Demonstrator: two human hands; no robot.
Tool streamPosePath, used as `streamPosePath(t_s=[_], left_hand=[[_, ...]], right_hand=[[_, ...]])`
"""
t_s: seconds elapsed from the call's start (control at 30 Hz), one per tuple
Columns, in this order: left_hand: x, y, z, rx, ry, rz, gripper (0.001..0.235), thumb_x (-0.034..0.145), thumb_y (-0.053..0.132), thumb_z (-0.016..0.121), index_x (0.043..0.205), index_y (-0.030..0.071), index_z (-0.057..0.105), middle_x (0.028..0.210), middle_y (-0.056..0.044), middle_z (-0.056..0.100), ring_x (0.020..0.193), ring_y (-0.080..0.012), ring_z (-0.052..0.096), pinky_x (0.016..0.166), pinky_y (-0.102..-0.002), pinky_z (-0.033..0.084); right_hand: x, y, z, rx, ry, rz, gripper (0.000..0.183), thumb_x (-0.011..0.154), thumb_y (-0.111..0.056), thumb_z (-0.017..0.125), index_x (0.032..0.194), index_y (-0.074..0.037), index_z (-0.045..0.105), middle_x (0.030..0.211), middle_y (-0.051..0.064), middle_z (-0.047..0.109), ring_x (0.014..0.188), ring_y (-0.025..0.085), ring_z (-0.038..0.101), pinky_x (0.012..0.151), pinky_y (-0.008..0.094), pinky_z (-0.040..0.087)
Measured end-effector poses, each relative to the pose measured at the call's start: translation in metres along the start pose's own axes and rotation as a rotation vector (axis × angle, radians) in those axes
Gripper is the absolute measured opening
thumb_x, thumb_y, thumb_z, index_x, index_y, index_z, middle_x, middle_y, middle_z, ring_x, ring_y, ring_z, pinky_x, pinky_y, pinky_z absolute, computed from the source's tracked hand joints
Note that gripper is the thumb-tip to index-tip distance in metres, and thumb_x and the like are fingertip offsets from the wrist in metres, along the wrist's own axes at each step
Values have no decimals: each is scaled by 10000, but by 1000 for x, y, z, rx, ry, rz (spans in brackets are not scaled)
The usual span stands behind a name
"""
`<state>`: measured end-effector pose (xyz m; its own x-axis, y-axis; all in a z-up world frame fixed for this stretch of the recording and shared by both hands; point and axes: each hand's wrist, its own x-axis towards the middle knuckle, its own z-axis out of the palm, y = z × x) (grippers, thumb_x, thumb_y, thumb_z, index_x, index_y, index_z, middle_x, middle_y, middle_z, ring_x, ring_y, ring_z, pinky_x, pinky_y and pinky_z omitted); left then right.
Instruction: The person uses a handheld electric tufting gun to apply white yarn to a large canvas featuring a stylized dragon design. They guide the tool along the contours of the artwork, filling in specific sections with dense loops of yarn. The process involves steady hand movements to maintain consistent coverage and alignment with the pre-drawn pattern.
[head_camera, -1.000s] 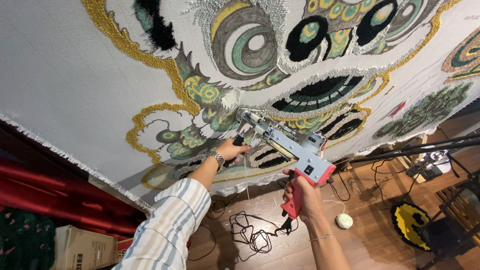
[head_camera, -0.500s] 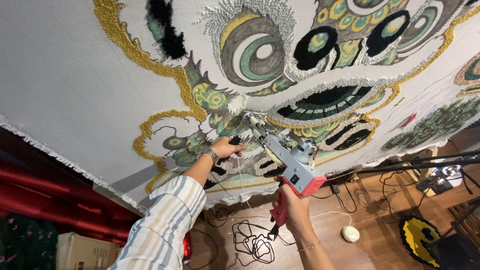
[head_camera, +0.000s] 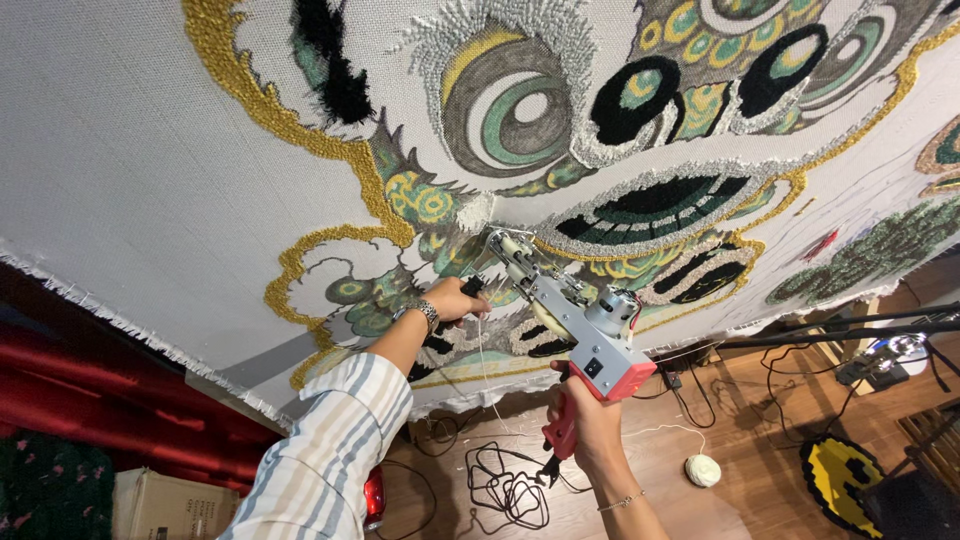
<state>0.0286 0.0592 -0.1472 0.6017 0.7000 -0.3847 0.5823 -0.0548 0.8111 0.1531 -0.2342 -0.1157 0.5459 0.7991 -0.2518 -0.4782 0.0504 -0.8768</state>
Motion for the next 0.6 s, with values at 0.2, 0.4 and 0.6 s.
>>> streamPosePath(t_s=[0.2,0.4,0.6], left_hand=[[-11,3,1,189,235,18,453,833,502,794,784,56,737,683,-81,725,588,-179,703,594,-341,568],[-22,12,-15,373,425,113,305,756,418,789,877,138,809,740,-82,754,731,-248,739,735,-410,580],[-34,31,-18,376,391,46,282,772,387,764,910,143,801,791,-92,766,790,-270,752,759,-421,579]], right_hand=[[5,7,-4,-54,1,-56,238,842,-79,609,1035,54,654,624,94,548,494,198,529,469,332,456],[11,21,-1,-111,23,-129,129,859,-72,624,915,44,612,634,100,576,496,206,562,451,345,466],[10,21,-1,-98,35,-143,120,860,-63,628,923,37,608,640,89,578,490,188,550,443,335,453]])
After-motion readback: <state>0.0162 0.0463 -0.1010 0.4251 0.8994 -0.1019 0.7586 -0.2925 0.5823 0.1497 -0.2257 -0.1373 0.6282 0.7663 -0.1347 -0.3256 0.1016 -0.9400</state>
